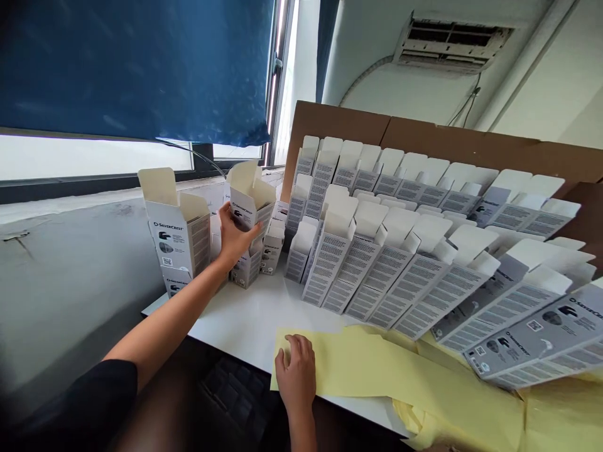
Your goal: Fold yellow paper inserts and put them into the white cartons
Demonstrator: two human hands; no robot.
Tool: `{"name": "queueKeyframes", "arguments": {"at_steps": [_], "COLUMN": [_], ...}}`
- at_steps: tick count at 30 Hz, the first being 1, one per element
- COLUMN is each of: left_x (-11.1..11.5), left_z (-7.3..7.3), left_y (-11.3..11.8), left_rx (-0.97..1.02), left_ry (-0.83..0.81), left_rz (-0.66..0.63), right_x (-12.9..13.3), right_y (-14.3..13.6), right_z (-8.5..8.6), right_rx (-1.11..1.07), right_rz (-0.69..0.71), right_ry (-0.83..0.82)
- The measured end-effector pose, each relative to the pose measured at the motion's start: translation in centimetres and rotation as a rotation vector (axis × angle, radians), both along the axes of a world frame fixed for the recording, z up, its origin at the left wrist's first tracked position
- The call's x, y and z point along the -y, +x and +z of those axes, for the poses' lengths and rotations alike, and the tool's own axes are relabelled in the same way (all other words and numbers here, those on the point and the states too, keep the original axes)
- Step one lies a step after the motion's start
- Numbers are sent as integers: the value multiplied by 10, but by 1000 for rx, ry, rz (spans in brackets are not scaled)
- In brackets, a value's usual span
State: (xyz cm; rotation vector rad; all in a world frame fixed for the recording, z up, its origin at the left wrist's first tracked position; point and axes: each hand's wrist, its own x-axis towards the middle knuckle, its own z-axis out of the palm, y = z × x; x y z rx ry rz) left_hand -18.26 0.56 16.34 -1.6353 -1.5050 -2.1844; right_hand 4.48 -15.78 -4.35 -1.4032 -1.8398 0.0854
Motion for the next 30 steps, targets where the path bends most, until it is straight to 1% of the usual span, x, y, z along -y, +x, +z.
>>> {"name": "queueKeyframes", "arguments": {"at_steps": [2, 4, 5, 6, 7, 8, 9, 10, 12, 14, 15, 16, 17, 18, 19, 21, 23, 25, 26, 28, 29, 30], "left_x": [10, 27, 37, 48, 59, 70, 80, 89, 105, 118, 122, 126, 128, 129, 129, 127, 127, 134, 142, 167, 183, 201], "left_z": [10, 16, 16, 12, 5, -6, -20, -37, -77, -117, -133, -147, -158, -165, -169, -170, -168, -170, -174, -189, -198, -207], "left_y": [2, 5, 7, 10, 13, 17, 19, 22, 24, 22, 20, 18, 16, 15, 13, 11, 11, 13, 15, 19, 22, 25], "left_rx": [0, -31, -57, -83, -105, -116, -110, -88, -8, 65, 85, 92, 89, 81, 68, 36, -6, -56, -73, -68, -36, 18], "left_ry": [135, 253, 283, 289, 270, 229, 173, 106, -41, -174, -228, -271, -304, -326, -341, -351, -333, -289, -256, -180, -160, -168], "left_rz": [-50, -136, -192, -251, -308, -356, -390, -409, -402, -359, -333, -312, -300, -296, -297, -299, -284, -224, -173, -78, -67, -102], "right_x": [0, 0, 0, 0, -1, -1, -1, -1, 1, 7, 12, 19, 25, 33, 39, 51, 58, 63, 65, 73, 78, 84], "right_y": [1, 2, 1, 1, 0, -1, -1, -2, -1, 4, 7, 11, 15, 20, 24, 32, 38, 40, 40, 37, 34, 30], "right_z": [0, 1, 2, 3, 4, 6, 7, 7, 8, 10, 12, 15, 18, 22, 26, 32, 32, 30, 30, 30, 31, 34], "right_rx": [2, 1, -4, -18, -41, -69, -98, -125, -165, -186, -191, -186, -169, -138, -90, 62, 243, 380, 416, 434, 430, 425], "right_rz": [4, 11, 16, 24, 35, 48, 61, 72, 84, 79, 78, 84, 100, 125, 151, 174, 151, 122, 116, 97, 91, 90], "right_ry": [-13, -11, -1, 21, 50, 80, 107, 126, 142, 145, 148, 146, 135, 110, 67, -61, -195, -269, -277, -256, -238, -222]}}
